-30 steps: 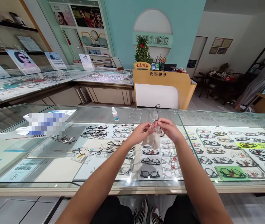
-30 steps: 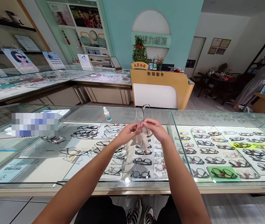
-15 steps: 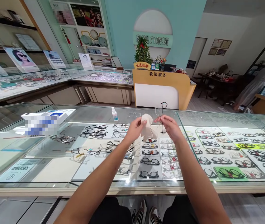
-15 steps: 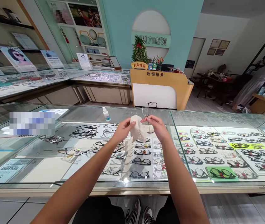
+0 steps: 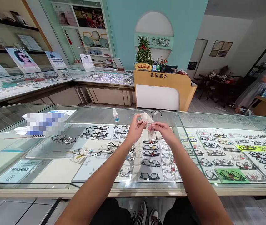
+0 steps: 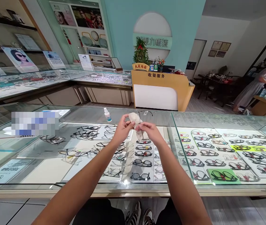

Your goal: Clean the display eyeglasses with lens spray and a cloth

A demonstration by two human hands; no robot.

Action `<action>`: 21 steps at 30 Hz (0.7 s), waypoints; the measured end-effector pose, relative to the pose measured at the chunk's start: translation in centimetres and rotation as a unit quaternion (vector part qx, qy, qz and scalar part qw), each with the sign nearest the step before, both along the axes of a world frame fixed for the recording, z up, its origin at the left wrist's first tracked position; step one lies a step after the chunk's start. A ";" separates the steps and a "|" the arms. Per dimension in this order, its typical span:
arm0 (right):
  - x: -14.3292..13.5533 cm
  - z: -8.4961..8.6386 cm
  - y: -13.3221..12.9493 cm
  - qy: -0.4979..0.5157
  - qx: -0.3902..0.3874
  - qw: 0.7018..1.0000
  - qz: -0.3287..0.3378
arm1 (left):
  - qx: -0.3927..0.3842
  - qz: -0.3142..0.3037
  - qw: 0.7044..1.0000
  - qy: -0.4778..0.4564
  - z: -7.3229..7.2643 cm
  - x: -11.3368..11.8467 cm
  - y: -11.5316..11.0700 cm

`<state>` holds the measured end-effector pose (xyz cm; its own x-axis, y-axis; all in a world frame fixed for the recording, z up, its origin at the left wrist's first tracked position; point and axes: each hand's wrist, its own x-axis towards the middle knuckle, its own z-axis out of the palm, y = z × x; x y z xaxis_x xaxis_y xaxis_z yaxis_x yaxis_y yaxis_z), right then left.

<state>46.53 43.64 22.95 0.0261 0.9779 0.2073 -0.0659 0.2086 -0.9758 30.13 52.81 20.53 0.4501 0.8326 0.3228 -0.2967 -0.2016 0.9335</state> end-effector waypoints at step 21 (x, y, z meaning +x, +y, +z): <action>-0.6 -0.5 0.3 -0.039 0.014 0.998 0.039 | -0.105 0.007 0.993 -0.058 0.8 -0.1 -0.4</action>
